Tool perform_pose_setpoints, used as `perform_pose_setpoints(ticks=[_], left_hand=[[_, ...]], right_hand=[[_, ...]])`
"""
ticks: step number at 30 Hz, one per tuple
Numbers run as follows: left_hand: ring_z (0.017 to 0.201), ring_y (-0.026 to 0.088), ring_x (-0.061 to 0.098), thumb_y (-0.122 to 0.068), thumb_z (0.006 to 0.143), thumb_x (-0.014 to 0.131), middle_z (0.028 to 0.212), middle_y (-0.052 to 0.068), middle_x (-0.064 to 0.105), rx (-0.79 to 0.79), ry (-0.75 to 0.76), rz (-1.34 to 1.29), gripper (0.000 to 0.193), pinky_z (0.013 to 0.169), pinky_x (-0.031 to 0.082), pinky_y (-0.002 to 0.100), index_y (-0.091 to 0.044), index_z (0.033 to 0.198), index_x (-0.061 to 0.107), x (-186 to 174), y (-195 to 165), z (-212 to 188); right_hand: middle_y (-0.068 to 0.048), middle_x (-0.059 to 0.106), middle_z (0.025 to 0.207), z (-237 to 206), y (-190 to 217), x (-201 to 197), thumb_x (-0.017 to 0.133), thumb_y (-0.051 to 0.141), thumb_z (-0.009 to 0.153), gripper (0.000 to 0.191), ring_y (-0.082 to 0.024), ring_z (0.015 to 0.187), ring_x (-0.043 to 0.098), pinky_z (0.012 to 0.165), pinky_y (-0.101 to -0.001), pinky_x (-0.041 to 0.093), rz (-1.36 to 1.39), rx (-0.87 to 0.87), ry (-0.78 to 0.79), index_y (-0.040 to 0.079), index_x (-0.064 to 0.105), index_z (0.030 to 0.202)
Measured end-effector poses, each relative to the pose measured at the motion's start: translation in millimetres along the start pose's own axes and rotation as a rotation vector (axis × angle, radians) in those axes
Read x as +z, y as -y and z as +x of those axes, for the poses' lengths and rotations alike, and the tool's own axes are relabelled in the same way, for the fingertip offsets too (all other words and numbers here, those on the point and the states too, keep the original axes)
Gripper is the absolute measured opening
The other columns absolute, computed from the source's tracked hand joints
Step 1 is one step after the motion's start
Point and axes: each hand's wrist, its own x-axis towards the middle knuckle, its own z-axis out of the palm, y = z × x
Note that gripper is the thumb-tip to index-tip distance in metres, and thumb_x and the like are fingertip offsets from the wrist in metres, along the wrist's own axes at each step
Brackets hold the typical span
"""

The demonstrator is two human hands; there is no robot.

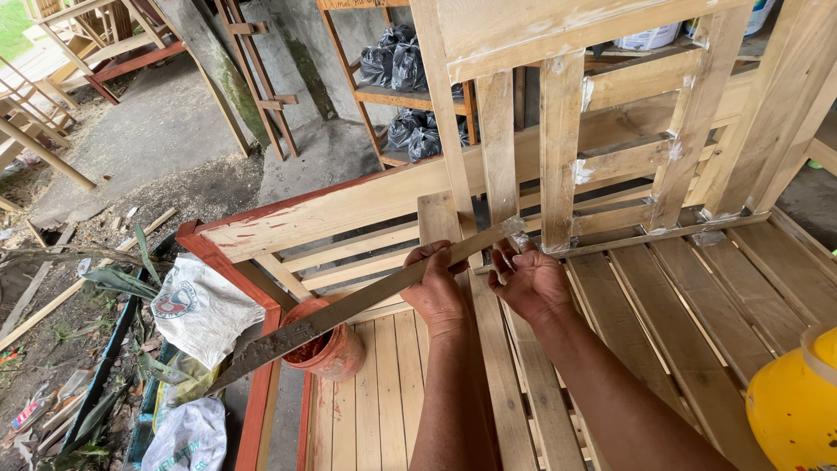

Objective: The person uses a small wooden stick to scoop a white filler from a yellow container and applies it into the joints of a wooden chair frame. The person repeatedly dips the stick and spreads the filler into the gaps between the chair's slats and frame.

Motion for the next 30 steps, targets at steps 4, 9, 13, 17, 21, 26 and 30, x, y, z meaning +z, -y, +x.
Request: perform_pose_setpoints(ticks=[4, 9, 13, 17, 21, 26, 30], left_hand=[[0.067, 0.023, 0.069, 0.007, 0.079, 0.058, 0.082, 0.018, 0.070, -0.031, -0.013, -0.009, 0.009, 0.058, 0.061, 0.032, 0.007, 0.082, 0.067, 1.2, -4.1, -1.6], [0.065, 0.025, 0.070, 0.007, 0.079, 0.057, 0.081, 0.018, 0.070, -0.063, -0.036, -0.014, 0.011, 0.056, 0.062, 0.033, 0.008, 0.083, 0.067, 1.8, -8.2, -1.1], [0.062, 0.025, 0.069, 0.006, 0.078, 0.057, 0.079, 0.019, 0.070, -0.051, -0.036, -0.003, 0.012, 0.056, 0.060, 0.033, 0.010, 0.082, 0.068, 1.2, -9.2, -2.3], [0.062, 0.025, 0.069, 0.006, 0.078, 0.057, 0.079, 0.019, 0.070, -0.043, -0.016, 0.012, 0.012, 0.057, 0.060, 0.033, 0.010, 0.083, 0.067, 1.5, -9.9, -3.5], [0.062, 0.024, 0.069, 0.007, 0.078, 0.056, 0.079, 0.019, 0.070, -0.019, -0.012, 0.017, 0.013, 0.058, 0.060, 0.032, 0.010, 0.083, 0.068, 1.2, -11.9, -3.7], [0.064, 0.023, 0.069, 0.006, 0.079, 0.058, 0.080, 0.019, 0.071, -0.018, 0.006, 0.006, 0.012, 0.059, 0.060, 0.031, 0.010, 0.084, 0.068, 2.7, -13.9, -3.9], [0.066, 0.022, 0.068, 0.007, 0.080, 0.059, 0.081, 0.019, 0.070, 0.002, 0.032, 0.005, 0.011, 0.060, 0.061, 0.031, 0.009, 0.085, 0.069, 2.3, -14.1, -5.3]], right_hand=[[-0.002, 0.065, 0.113, -5.4, 2.2, 3.0, 0.054, 0.001, 0.073, 0.032, -0.023, 0.108, 0.058, 0.092, -0.0459, 0.042, -0.019, -0.011, -0.005, 0.021, 0.062, 0.096], [-0.002, 0.064, 0.109, -8.3, 5.6, 6.2, 0.054, 0.000, 0.072, 0.030, -0.023, 0.108, 0.060, 0.092, -0.0465, 0.043, -0.025, -0.021, 0.017, 0.021, 0.059, 0.093], [-0.002, 0.063, 0.105, -7.8, 10.3, 5.5, 0.054, 0.001, 0.071, 0.031, -0.023, 0.105, 0.062, 0.088, -0.0469, 0.042, -0.082, -0.043, 0.028, 0.021, 0.060, 0.094], [-0.002, 0.063, 0.101, -5.8, 16.2, 3.3, 0.055, 0.002, 0.069, 0.030, -0.024, 0.102, 0.063, 0.088, -0.0491, 0.043, -0.062, -0.041, 0.057, 0.020, 0.060, 0.092], [-0.002, 0.064, 0.104, 2.2, 20.9, -4.0, 0.055, 0.002, 0.069, 0.028, -0.024, 0.100, 0.064, 0.090, -0.0502, 0.044, -0.105, -0.035, 0.056, 0.020, 0.058, 0.089], [-0.003, 0.067, 0.109, 22.2, 28.0, -24.9, 0.053, -0.004, 0.072, 0.036, -0.022, 0.099, 0.064, 0.085, -0.0440, 0.043, -0.459, -0.204, -0.004, 0.020, 0.064, 0.096], [-0.004, 0.071, 0.111, 31.9, 37.9, -40.7, 0.052, -0.007, 0.078, 0.044, -0.017, 0.096, 0.065, 0.075, -0.0337, 0.049, -0.767, -0.395, 0.022, 0.010, 0.071, 0.114]])
